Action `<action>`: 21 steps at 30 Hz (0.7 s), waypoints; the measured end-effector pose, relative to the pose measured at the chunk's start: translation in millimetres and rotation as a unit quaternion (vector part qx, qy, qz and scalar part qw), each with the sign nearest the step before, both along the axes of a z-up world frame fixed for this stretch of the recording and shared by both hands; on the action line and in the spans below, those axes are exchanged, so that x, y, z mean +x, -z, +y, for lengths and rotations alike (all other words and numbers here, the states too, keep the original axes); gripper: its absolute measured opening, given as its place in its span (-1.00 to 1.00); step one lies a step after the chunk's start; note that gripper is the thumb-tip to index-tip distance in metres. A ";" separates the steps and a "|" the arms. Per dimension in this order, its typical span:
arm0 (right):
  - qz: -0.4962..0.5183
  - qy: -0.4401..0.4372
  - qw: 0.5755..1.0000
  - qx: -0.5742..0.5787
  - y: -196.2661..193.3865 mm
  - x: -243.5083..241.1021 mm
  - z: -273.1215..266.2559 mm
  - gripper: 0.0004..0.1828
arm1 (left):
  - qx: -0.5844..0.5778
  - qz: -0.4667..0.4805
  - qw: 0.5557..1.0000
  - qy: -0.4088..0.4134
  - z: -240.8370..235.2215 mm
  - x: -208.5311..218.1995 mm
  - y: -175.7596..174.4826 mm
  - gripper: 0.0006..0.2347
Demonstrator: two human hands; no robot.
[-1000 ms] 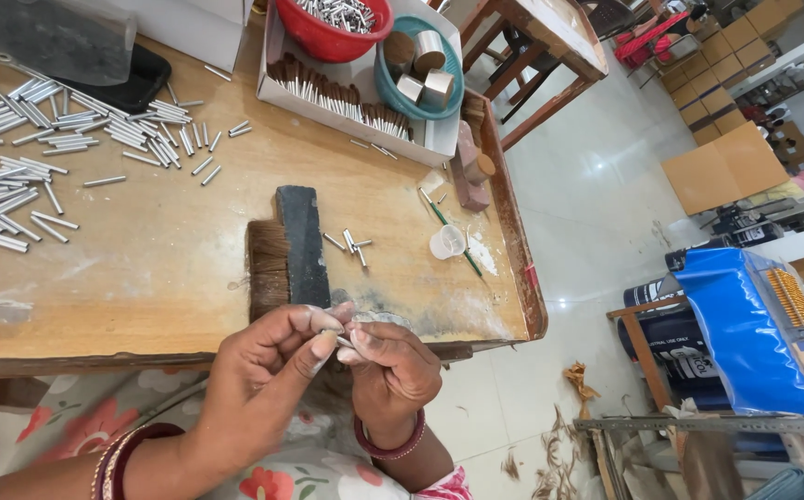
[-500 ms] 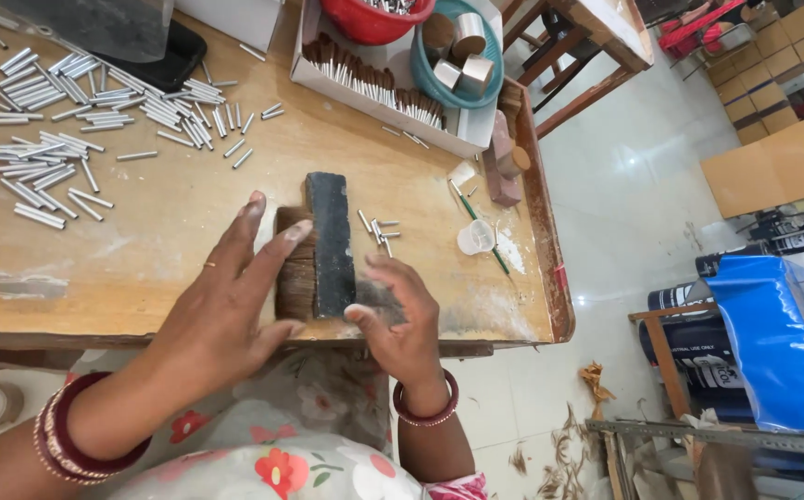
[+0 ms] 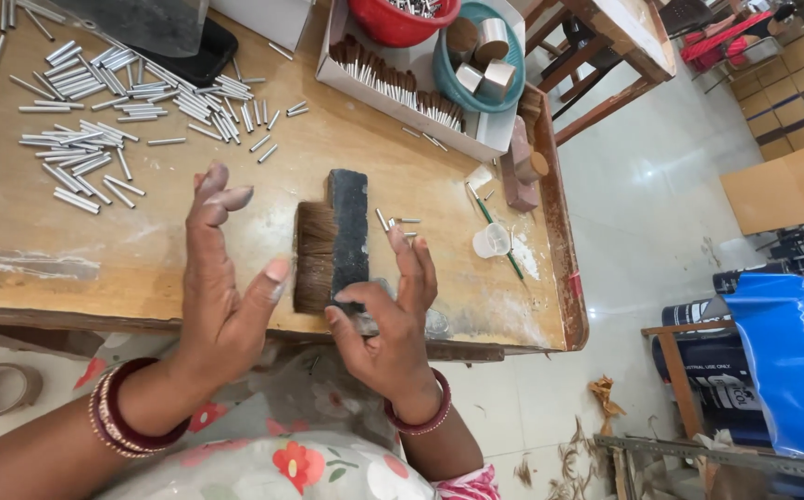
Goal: The person sits at a workshop table assembling brushes. They pick up small metal ferrules one at a time, fit them by hand, and press them onto bristle blocks on the table, placing finished pieces aside while more ferrules wait in a tray and on the table.
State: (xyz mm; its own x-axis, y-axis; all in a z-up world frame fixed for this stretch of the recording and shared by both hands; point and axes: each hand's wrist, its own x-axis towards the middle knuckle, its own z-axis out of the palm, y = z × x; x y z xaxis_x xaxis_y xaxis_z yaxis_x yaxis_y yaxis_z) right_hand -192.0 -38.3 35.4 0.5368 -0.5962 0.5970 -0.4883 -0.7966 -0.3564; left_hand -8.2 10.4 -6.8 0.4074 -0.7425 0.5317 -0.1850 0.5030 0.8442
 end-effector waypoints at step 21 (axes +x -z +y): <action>0.167 0.060 0.980 -0.089 35.8 14.9 -0.1 -0.88 | 0.160 -0.364 0.916 -0.051 -5.6 3.0 -4.9 -0.84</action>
State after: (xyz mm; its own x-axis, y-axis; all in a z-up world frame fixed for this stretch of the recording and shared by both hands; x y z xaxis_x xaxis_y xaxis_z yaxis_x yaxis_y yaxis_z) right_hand -177.1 -38.3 -0.4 0.6522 -0.5697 0.5001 -0.6488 -0.7607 -0.0205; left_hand -5.2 4.8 -1.9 0.1069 -0.8858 0.4515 -0.7901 0.2000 0.5795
